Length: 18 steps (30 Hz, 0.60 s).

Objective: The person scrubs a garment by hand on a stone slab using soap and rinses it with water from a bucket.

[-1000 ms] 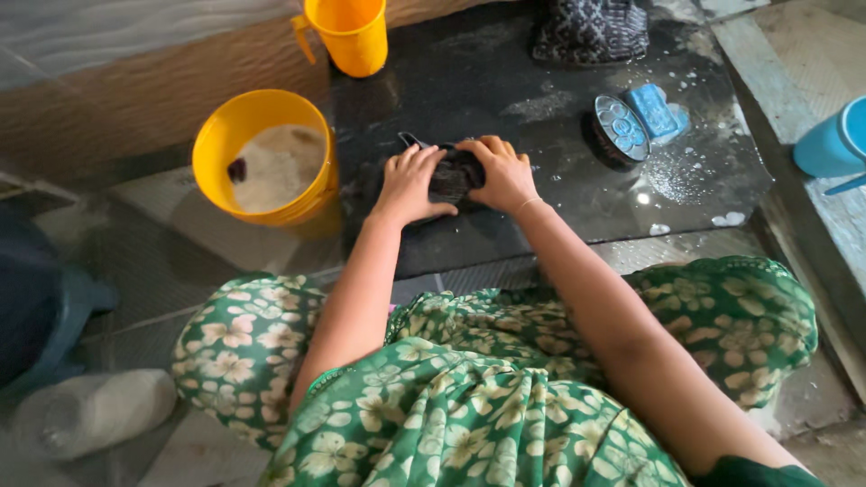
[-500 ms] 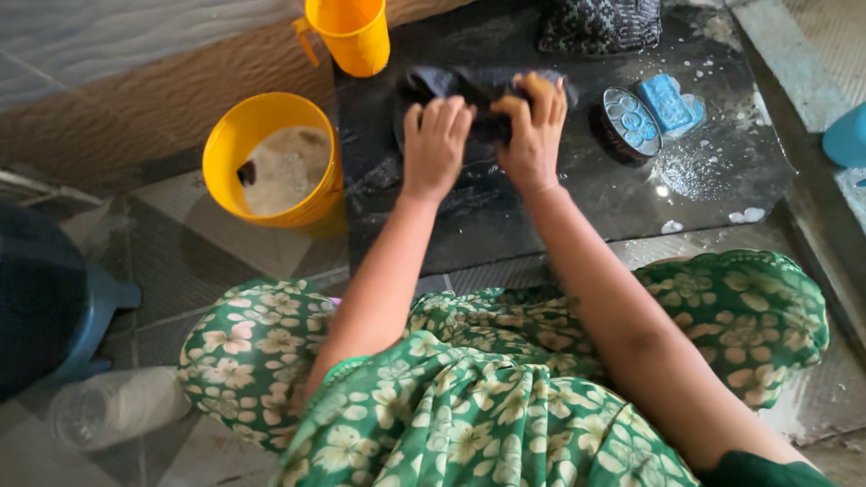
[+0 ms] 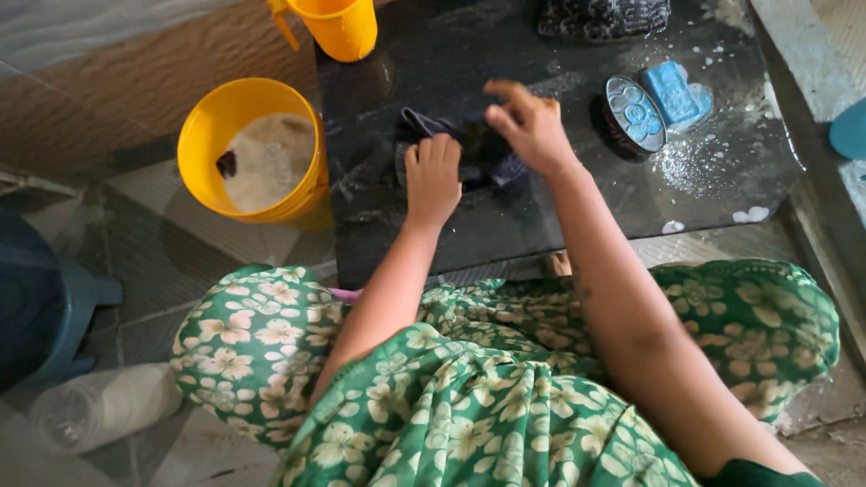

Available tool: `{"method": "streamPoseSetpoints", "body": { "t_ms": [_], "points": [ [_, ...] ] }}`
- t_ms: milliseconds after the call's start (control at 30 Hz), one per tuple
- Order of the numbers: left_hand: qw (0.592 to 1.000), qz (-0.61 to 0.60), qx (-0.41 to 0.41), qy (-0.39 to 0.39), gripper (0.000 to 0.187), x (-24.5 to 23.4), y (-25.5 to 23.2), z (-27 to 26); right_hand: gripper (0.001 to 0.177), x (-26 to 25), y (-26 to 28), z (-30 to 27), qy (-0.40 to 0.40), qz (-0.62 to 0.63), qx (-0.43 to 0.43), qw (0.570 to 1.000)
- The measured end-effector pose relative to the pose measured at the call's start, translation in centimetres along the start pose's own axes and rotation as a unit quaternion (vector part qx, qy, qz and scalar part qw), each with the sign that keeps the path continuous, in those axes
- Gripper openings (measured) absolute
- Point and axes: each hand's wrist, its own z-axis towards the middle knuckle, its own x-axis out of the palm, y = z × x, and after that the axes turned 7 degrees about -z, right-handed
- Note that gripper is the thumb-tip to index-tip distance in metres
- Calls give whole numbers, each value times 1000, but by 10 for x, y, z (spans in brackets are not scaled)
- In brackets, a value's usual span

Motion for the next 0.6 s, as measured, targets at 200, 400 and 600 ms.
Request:
{"method": "streamPoseSetpoints", "body": {
  "t_ms": [200, 400, 600],
  "points": [
    [997, -25, 54, -46, 42, 1, 0, -26, 30, 56, -14, -20, -234, -264, -268, 896],
    [976, -209, 65, -19, 45, -31, 14, -11, 46, 70, -24, -42, -288, -332, -296, 848],
    [996, -41, 45, -68, 54, -21, -2, 7, 47, 71, -24, -34, -262, -337, -277, 861]
  ]
}}
